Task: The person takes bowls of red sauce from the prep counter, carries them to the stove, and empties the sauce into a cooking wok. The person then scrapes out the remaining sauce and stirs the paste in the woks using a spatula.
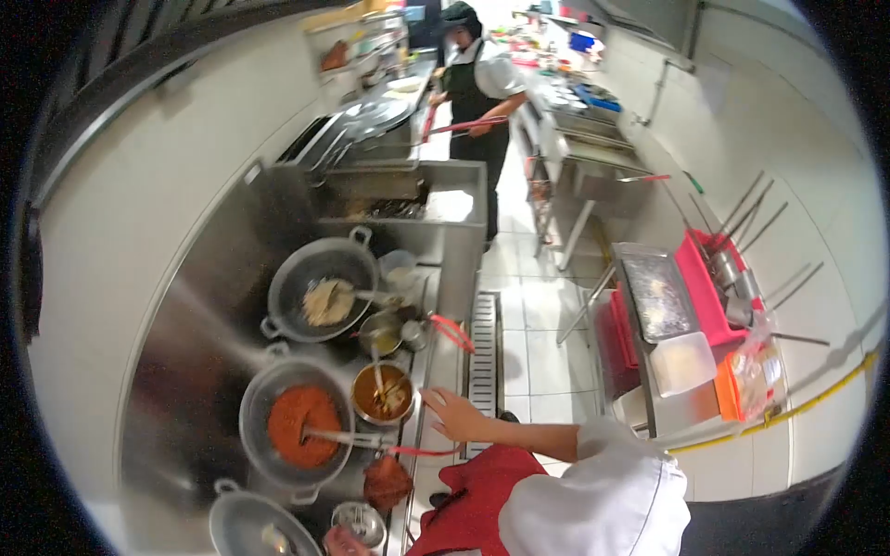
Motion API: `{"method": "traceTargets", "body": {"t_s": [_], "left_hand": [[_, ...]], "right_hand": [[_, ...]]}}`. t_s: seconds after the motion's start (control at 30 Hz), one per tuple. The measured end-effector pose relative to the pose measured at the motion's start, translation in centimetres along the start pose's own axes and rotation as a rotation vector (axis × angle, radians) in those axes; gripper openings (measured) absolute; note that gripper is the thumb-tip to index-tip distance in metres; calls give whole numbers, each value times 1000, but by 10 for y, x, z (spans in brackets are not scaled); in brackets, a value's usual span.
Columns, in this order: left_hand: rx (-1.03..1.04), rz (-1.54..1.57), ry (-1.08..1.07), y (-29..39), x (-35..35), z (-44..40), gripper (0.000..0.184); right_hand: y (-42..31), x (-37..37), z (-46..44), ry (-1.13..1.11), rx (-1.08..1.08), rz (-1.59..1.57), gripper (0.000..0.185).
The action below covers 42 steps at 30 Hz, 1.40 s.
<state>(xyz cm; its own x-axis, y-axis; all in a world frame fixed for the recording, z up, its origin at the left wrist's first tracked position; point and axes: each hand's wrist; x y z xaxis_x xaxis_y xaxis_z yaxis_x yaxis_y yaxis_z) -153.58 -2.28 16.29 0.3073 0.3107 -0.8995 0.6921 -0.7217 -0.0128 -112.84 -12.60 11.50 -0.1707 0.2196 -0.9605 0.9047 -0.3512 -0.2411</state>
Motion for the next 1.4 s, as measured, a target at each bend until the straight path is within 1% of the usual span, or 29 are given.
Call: {"method": "traceTargets", "body": {"t_s": [0.03, 0.07, 0.1, 0.13, 0.2, 0.23, 0.27, 0.3, 0.33, 0.37, 0.4, 0.47, 0.53, 0.57, 0.6, 0.63, 0.67, 0.73, 0.8, 0.83, 0.9, 0.93, 1.0, 1.03, 1.1, 1.13, 1.23, 1.3, 1.4], "left_hand": [[-135, 335, -61, 42, 25, -17, 24], [-280, 663, -142, 91, 63, -33, 21], [-197, 1282, -213, 119, 103, -61, 30], [-341, 1457, -366, 160, 136, -65, 23], [-247, 1255, -798, 231, 168, -104, 33], [-234, 1172, -975, 257, 221, -91, 40], [-138, 1152, -1050, 287, 233, -101, 44], [-224, 1012, -1166, 319, 251, -110, 50], [-126, 1046, -1261, 340, 276, -119, 52], [-123, 1034, -1182, 355, 328, -99, 53], [-211, 910, -1273, 376, 347, -105, 49], [-337, 754, -1289, 415, 350, -128, 53], [-133, 1147, -1045, 444, 456, -50, 49], [-5, 1316, -933, 462, 465, -52, 48], [-121, 1296, -1108, 477, 460, -78, 48], [-173, 1334, -1184, 498, 445, -111, 49], [-206, 1388, -1237, 518, 438, -138, 50], [-255, 1478, -1319, 566, 432, -207, 52], [-251, 1464, -1385, 623, 429, -281, 54], [-216, 1457, -1387, 650, 448, -315, 54], [225, 905, -1424, 713, 503, -382, 56], [254, 895, -1411, 752, 520, -419, 56], [330, 902, -1507, 839, 546, -482, 54], [369, 898, -1500, 885, 559, -516, 54], [709, 707, -1546, 971, 590, -577, 53], [804, 596, -1529, 1014, 610, -605, 53], [849, 605, -1457, 1110, 615, -698, 52], [700, 797, -1426, 1164, 633, -747, 50], [711, 798, -1400, 1226, 661, -807, 50]], "right_hand": [[29, -2, 19, -119, 122, -165, 78], [64, 6, 42, -161, 219, -193, 73], [100, 15, 63, -206, 312, -219, 68], [138, 17, 80, -213, 323, -215, 68], [211, 15, 116, -400, 323, -236, 53], [237, -2, 130, -359, 313, -261, 46], [273, 6, 153, -331, 396, -301, 48], [312, 22, 179, -419, 480, -315, 47], [331, -4, 186, -462, 599, -386, 46], [352, -30, 190, -489, 631, -360, 48], [374, -45, 197, -431, 722, -463, 50], [419, -77, 194, -547, 708, -392, 49], [462, -98, 211, -482, 815, -647, 48], [484, -115, 202, -447, 836, -644, 48], [500, -144, 185, -439, 850, -741, 50], [517, -163, 168, -415, 865, -839, 52], [542, -174, 151, -351, 901, -838, 52], [601, -197, 117, -144, 791, -774, 50], [661, -218, 74, -48, 823, -770, 49], [683, -235, 49, -42, 821, -776, 48], [744, -247, 11, 11, 762, -757, 46], [774, -254, -8, 42, 764, -755, 46], [820, -270, -43, 97, 718, -781, 45], [840, -285, -61, 71, 742, -727, 44], [883, -297, -81, 106, 763, -748, 45], [912, -303, -94, 112, 750, -773, 46], [977, -322, -116, 90, 756, -849, 46], [1017, -342, -134, 136, 794, -938, 46], [1097, -367, -166, 197, 840, -1055, 44]]}}
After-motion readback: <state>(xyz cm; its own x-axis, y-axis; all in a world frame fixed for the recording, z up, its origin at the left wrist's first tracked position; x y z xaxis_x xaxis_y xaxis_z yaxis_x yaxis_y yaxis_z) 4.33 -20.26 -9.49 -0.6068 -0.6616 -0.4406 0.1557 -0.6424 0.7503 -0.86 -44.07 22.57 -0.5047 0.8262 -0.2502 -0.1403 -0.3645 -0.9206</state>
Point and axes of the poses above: each hand's wrist, its own z-axis away from the middle knuckle, its own x-axis out of the palm, y = z × x, and after that the axes turned 15 degrees about z, right-handed
